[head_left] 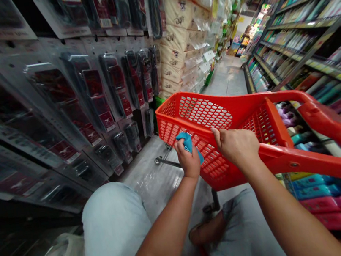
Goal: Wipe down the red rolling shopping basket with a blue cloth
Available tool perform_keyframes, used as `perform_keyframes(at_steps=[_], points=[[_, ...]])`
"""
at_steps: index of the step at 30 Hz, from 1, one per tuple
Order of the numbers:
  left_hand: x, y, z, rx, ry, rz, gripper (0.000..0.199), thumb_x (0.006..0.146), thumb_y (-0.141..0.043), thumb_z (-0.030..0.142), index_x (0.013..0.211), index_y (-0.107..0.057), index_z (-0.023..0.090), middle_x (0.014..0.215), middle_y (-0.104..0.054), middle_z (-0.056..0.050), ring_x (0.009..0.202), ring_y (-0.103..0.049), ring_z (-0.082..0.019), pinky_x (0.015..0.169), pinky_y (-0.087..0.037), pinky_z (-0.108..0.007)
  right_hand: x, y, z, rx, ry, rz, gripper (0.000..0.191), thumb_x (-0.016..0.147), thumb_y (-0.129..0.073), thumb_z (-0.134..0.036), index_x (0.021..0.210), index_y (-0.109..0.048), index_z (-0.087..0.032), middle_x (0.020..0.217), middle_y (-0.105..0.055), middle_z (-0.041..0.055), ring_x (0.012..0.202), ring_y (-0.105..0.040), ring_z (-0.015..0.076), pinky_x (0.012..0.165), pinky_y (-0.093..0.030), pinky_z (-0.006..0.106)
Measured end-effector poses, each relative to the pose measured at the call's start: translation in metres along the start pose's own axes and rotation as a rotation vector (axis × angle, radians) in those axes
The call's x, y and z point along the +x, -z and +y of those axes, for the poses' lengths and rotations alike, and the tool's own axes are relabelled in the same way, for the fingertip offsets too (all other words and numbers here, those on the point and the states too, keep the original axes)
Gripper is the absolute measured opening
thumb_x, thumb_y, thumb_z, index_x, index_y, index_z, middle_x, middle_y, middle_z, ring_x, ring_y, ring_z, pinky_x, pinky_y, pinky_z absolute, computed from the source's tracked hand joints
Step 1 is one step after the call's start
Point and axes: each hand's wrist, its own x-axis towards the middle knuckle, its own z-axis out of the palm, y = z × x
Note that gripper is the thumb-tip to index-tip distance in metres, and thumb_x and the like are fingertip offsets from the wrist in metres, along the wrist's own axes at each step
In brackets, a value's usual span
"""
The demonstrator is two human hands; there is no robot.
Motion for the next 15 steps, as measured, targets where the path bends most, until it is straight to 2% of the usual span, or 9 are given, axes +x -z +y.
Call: perform_keyframes(at_steps=[4, 7, 10, 13, 15], points=[[-0.007, 0.012, -0.008, 0.002, 0.042, -0.025, 0.039, 0.094, -0.063, 0.039, 0.127, -0.06, 0.019, 0.132, -0.061, -0.01, 0.117, -0.061, -0.024, 0.099, -0.054, -0.048, -0.002, -0.004, 0.003, -0.006, 0.022, 0.036, 0.064, 0.106, -0.024, -0.044, 0.091, -0.077, -0.012, 0.078, -0.076, 0.0179, 0.07, -0.074, 0.0272, 0.06, -0.036, 0.029], [-0.033, 0.014, -0.007, 0.01, 0.11, -0.053, 0.04, 0.096, -0.06, 0.041, 0.129, -0.059, 0.019, 0.131, -0.061, -0.01, 0.112, -0.063, -0.023, 0.095, -0.056, -0.046, -0.003, -0.007, 0.006, -0.009, 0.025, 0.069, 0.065, 0.107, -0.024, -0.044, 0.085, -0.077, -0.013, 0.075, -0.076, 0.0169, 0.069, -0.074, 0.0279, 0.057, -0.032, 0.029], [-0.072, 0.003, 0.012, -0.019, 0.094, -0.18, 0.037, 0.095, -0.062, 0.037, 0.126, -0.059, 0.019, 0.13, -0.061, -0.01, 0.114, -0.062, -0.023, 0.098, -0.054, -0.047, -0.004, -0.009, 0.008, -0.003, 0.029, 0.105, 0.065, 0.107, -0.024, -0.044, 0.084, -0.076, -0.013, 0.074, -0.076, 0.0167, 0.066, -0.073, 0.0264, 0.056, -0.028, 0.029], [-0.102, -0.004, 0.028, -0.055, 0.055, -0.34, 0.038, 0.08, -0.075, 0.025, 0.116, -0.062, 0.024, 0.133, -0.059, -0.008, 0.12, -0.059, -0.024, 0.106, -0.05, -0.043, -0.006, -0.01, 0.011, 0.009, 0.037, 0.123, 0.065, 0.107, -0.025, -0.044, 0.083, -0.076, -0.012, 0.073, -0.075, 0.0165, 0.062, -0.071, 0.0231, 0.057, -0.027, 0.028], [-0.111, 0.001, 0.025, -0.053, 0.079, -0.398, 0.041, 0.072, -0.079, 0.018, 0.11, -0.064, 0.025, 0.135, -0.058, -0.009, 0.124, -0.057, -0.027, 0.107, -0.048, -0.043, -0.007, -0.011, 0.013, 0.011, 0.046, 0.136, 0.065, 0.107, -0.025, -0.044, 0.081, -0.076, -0.013, 0.072, -0.075, 0.0159, 0.062, -0.07, 0.0224, 0.057, -0.026, 0.029]])
